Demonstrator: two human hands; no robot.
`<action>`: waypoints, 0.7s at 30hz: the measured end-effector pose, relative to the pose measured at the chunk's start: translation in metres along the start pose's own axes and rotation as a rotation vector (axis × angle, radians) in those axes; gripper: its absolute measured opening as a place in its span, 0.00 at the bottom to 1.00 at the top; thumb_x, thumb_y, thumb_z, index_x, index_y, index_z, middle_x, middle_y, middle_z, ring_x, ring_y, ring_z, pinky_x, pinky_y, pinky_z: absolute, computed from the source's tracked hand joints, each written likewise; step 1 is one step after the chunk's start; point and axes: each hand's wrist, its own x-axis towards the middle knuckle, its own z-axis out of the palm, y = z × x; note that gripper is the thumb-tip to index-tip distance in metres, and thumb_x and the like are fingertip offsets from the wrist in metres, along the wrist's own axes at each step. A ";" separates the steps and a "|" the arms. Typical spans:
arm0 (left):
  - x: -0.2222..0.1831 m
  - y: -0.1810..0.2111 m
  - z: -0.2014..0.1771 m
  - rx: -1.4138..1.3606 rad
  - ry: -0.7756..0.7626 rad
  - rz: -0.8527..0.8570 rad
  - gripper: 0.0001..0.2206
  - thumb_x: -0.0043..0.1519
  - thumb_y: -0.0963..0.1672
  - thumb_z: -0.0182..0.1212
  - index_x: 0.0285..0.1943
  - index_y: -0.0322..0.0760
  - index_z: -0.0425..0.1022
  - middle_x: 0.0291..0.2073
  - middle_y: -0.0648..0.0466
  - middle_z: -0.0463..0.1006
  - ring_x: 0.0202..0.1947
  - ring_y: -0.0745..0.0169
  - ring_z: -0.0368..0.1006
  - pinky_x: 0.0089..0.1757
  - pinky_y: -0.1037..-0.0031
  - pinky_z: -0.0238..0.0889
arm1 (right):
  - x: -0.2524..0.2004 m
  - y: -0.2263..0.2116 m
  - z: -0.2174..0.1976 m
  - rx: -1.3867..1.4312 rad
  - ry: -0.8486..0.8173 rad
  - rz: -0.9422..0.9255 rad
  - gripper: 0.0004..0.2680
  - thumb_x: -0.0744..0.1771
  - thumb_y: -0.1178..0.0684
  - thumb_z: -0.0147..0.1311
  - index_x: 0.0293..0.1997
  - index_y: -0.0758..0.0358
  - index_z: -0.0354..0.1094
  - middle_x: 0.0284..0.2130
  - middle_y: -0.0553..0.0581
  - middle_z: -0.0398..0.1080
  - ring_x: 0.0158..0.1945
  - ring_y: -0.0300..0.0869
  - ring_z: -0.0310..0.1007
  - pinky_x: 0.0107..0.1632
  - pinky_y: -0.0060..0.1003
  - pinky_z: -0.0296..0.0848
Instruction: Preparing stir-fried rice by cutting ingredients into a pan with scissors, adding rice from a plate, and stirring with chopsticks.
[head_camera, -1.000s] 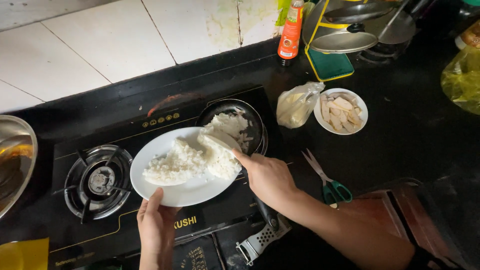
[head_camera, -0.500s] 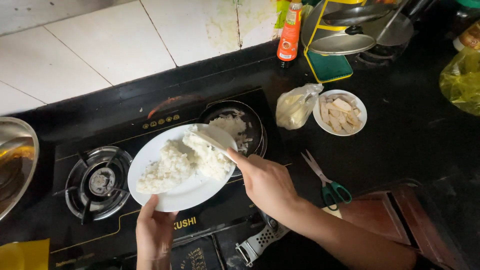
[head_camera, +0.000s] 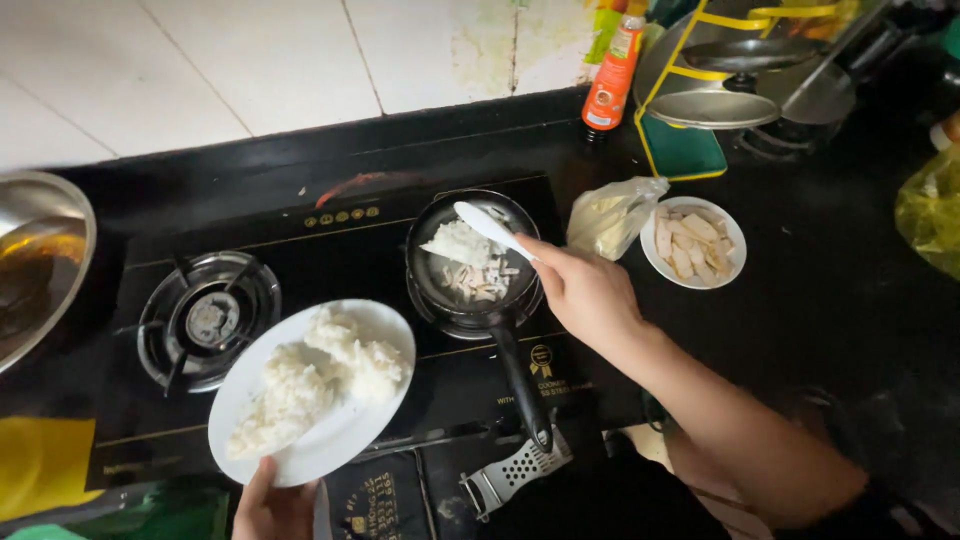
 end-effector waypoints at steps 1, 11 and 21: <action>0.001 -0.004 -0.006 -0.011 0.004 0.000 0.29 0.66 0.49 0.47 0.81 0.59 0.58 0.74 0.66 0.67 0.73 0.63 0.64 0.67 0.70 0.60 | 0.009 -0.003 0.003 -0.001 -0.004 -0.012 0.16 0.70 0.51 0.51 0.66 0.36 0.71 0.39 0.58 0.81 0.38 0.62 0.78 0.38 0.58 0.74; 0.039 -0.054 -0.056 -0.147 -0.024 0.059 0.30 0.65 0.46 0.46 0.81 0.57 0.57 0.74 0.61 0.66 0.73 0.59 0.62 0.66 0.62 0.59 | 0.036 -0.015 0.029 -0.312 -0.483 -0.031 0.26 0.68 0.62 0.45 0.76 0.38 0.60 0.35 0.61 0.78 0.39 0.58 0.79 0.38 0.57 0.75; 0.042 -0.055 -0.051 -0.156 0.009 0.084 0.28 0.68 0.43 0.44 0.81 0.54 0.56 0.73 0.58 0.67 0.72 0.55 0.64 0.64 0.55 0.61 | 0.026 -0.001 0.022 -0.243 -0.276 -0.010 0.24 0.67 0.57 0.42 0.73 0.34 0.64 0.34 0.60 0.79 0.37 0.62 0.77 0.38 0.60 0.73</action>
